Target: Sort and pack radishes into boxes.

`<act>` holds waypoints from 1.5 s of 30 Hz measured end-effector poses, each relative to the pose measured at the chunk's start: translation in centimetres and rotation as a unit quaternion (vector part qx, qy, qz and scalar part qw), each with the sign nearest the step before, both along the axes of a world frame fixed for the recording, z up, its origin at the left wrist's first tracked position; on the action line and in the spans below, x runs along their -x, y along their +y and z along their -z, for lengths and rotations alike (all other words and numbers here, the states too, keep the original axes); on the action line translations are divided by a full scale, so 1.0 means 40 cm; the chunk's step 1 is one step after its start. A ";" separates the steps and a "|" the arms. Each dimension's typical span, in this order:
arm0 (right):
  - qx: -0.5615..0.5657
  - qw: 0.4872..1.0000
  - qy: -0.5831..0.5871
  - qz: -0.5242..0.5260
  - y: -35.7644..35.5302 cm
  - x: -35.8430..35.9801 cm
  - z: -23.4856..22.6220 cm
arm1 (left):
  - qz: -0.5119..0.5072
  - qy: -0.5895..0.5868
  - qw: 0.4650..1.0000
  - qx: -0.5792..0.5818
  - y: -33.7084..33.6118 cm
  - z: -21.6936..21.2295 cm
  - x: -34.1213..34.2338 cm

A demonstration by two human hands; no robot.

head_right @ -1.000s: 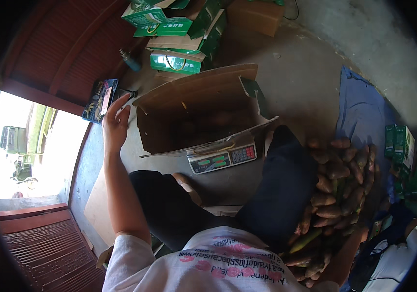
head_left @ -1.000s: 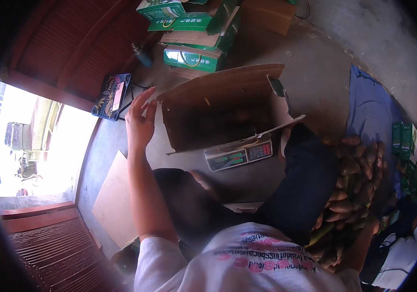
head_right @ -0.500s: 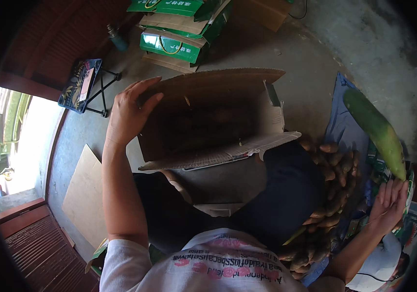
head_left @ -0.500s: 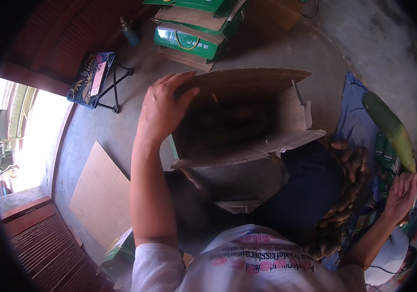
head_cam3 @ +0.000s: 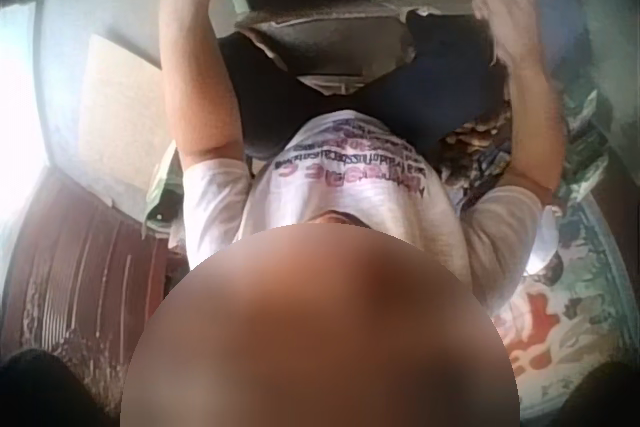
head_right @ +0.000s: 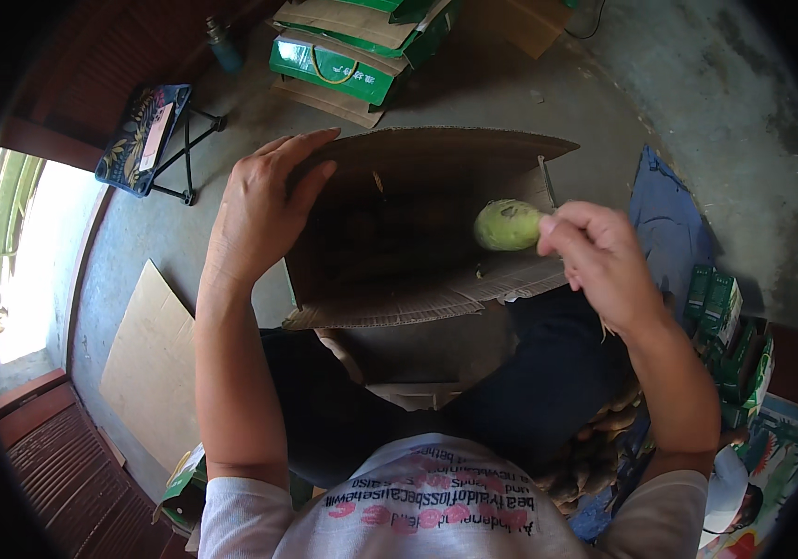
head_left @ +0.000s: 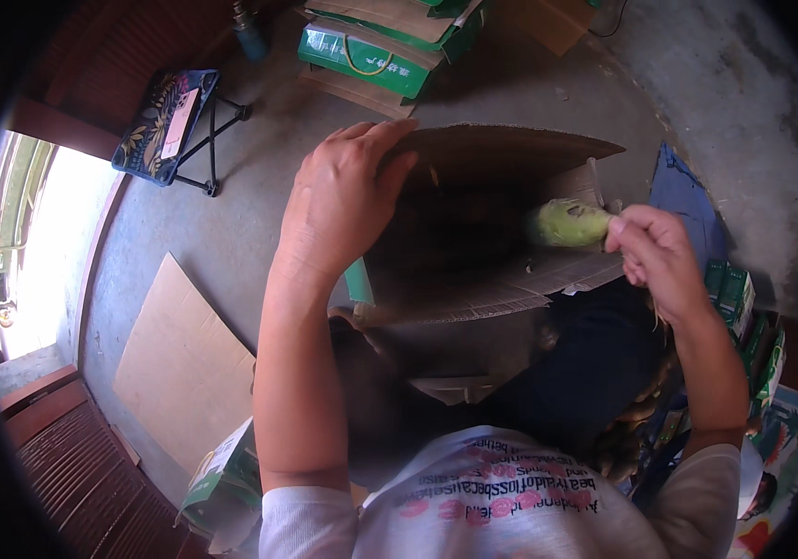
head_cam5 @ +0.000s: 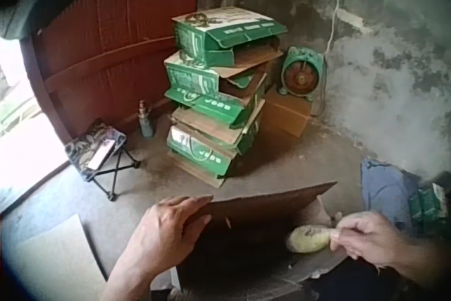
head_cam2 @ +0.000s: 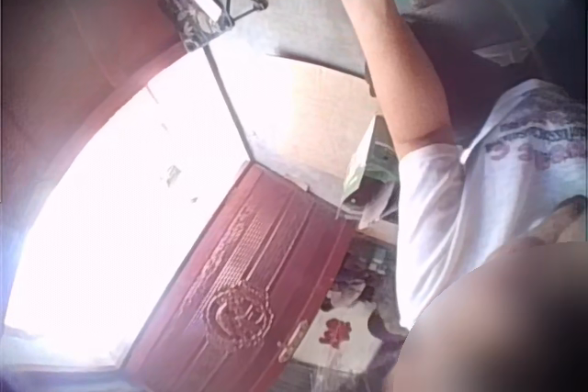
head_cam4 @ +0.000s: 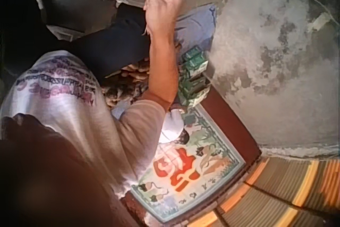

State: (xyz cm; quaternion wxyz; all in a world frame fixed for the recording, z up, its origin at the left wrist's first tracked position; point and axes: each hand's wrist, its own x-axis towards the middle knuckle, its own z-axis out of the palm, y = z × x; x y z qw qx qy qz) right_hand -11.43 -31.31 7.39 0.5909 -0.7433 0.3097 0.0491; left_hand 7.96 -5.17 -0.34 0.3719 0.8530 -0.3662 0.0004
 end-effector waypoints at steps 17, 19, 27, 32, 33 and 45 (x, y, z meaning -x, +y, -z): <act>0.223 0.920 -0.322 0.010 -0.042 0.143 -0.020 | 0.031 -0.060 0.997 0.045 0.027 0.038 0.012; 0.282 0.903 -0.300 0.120 -0.151 0.263 0.027 | 0.037 -0.072 0.996 0.040 0.029 0.043 0.003; 0.338 0.901 -0.013 0.272 -0.336 0.857 0.545 | -0.038 -0.059 0.997 0.027 0.072 0.063 -0.004; 0.529 0.833 0.125 0.102 -0.313 1.398 1.080 | -0.103 -0.033 0.993 0.041 0.052 0.133 -0.012; 0.511 0.846 0.112 0.101 -0.283 1.370 1.131 | -0.123 -0.047 0.991 0.035 0.095 0.129 -0.012; 0.163 0.978 0.123 0.025 -0.084 1.248 1.055 | -0.217 -0.080 0.972 -0.030 0.152 0.009 0.107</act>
